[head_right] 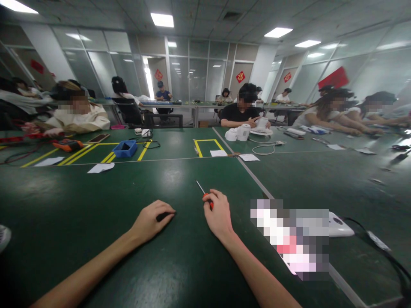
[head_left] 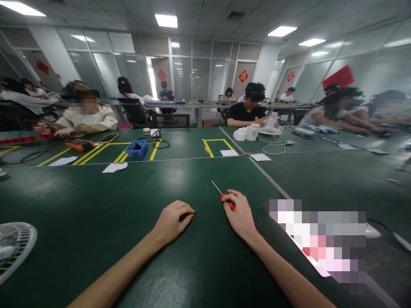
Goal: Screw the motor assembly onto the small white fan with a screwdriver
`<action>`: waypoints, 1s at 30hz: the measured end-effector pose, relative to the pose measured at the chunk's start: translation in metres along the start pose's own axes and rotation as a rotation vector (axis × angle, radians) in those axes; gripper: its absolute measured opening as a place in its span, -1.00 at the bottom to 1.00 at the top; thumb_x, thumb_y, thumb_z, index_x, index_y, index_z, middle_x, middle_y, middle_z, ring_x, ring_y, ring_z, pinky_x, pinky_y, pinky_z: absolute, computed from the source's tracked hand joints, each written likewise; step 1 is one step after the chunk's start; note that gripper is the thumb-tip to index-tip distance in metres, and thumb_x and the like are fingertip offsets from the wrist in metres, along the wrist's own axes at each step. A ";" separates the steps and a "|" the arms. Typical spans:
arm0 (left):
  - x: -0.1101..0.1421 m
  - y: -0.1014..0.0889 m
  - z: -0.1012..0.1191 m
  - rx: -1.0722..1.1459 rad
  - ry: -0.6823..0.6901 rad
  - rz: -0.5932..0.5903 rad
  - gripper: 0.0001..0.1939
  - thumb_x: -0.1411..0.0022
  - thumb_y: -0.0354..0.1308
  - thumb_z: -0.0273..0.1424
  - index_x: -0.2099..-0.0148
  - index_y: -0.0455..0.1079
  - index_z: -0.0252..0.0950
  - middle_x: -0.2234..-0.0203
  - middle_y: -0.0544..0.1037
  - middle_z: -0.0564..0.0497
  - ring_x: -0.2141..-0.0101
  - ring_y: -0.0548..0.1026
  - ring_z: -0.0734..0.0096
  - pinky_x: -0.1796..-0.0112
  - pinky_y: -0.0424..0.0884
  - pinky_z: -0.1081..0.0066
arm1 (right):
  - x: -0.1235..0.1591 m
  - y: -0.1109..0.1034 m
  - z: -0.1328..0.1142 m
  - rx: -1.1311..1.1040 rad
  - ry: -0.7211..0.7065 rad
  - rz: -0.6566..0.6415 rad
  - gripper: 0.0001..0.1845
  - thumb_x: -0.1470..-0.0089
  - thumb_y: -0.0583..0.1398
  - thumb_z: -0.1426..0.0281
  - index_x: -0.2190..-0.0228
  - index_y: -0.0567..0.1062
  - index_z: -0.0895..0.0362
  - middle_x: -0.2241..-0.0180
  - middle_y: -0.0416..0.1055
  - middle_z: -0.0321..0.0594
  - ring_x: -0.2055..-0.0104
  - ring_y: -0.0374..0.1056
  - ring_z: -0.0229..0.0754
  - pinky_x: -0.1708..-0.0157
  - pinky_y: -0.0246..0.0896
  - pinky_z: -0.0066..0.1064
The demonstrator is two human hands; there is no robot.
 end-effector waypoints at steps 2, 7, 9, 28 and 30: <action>-0.006 0.007 0.004 -0.019 0.039 -0.013 -0.87 -0.34 0.14 -0.40 0.16 0.53 -0.20 0.25 0.62 0.01 0.21 0.54 0.36 0.13 0.49 0.31 | 0.001 -0.001 -0.003 0.008 -0.010 0.007 -0.80 -0.13 0.12 0.50 0.30 0.55 0.11 -0.08 0.40 -0.02 -0.17 0.29 0.06 -0.14 0.17 0.02; -0.009 0.009 0.006 -0.043 0.061 -0.006 -0.87 -0.34 0.15 -0.36 0.14 0.52 -0.21 0.24 0.62 -0.01 0.19 0.52 0.33 0.12 0.48 0.29 | 0.010 -0.009 -0.028 0.053 -0.216 0.122 -0.80 -0.14 0.11 0.52 0.32 0.53 0.09 -0.03 0.43 -0.03 -0.17 0.28 0.08 -0.24 0.00 0.17; -0.008 0.010 0.006 -0.055 0.058 -0.015 -0.85 -0.35 0.15 -0.35 0.11 0.52 -0.22 0.22 0.62 -0.01 0.18 0.52 0.32 0.11 0.48 0.27 | 0.017 -0.010 -0.041 0.019 -0.314 0.139 -0.79 -0.15 0.11 0.53 0.32 0.53 0.07 -0.03 0.44 -0.04 -0.16 0.29 0.08 -0.22 0.06 0.14; -0.008 0.002 0.006 0.052 -0.051 0.025 -0.64 -0.24 0.13 -0.45 -0.10 0.36 -0.22 0.13 0.57 -0.06 0.11 0.49 0.26 0.07 0.47 0.22 | 0.009 0.059 -0.063 -0.078 -0.256 -0.223 -0.50 0.11 0.10 0.59 0.07 0.32 0.10 0.33 0.36 -0.30 0.37 0.36 -0.18 0.31 0.24 -0.38; -0.006 -0.019 -0.006 0.026 -0.099 0.137 -0.60 -0.27 0.12 -0.42 -0.16 0.31 -0.22 0.10 0.56 -0.06 0.06 0.48 0.26 0.01 0.46 0.22 | 0.010 0.059 -0.064 -0.051 -0.250 -0.238 -0.51 0.07 0.11 0.58 0.04 0.32 0.11 0.31 0.38 -0.28 0.34 0.38 -0.17 0.29 0.25 -0.37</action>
Point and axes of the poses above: each hand's wrist, its own x-axis away from the middle knuckle, its own y-axis out of the palm, z = x × y, the point moved 7 cm from there along -x, towards the middle knuckle
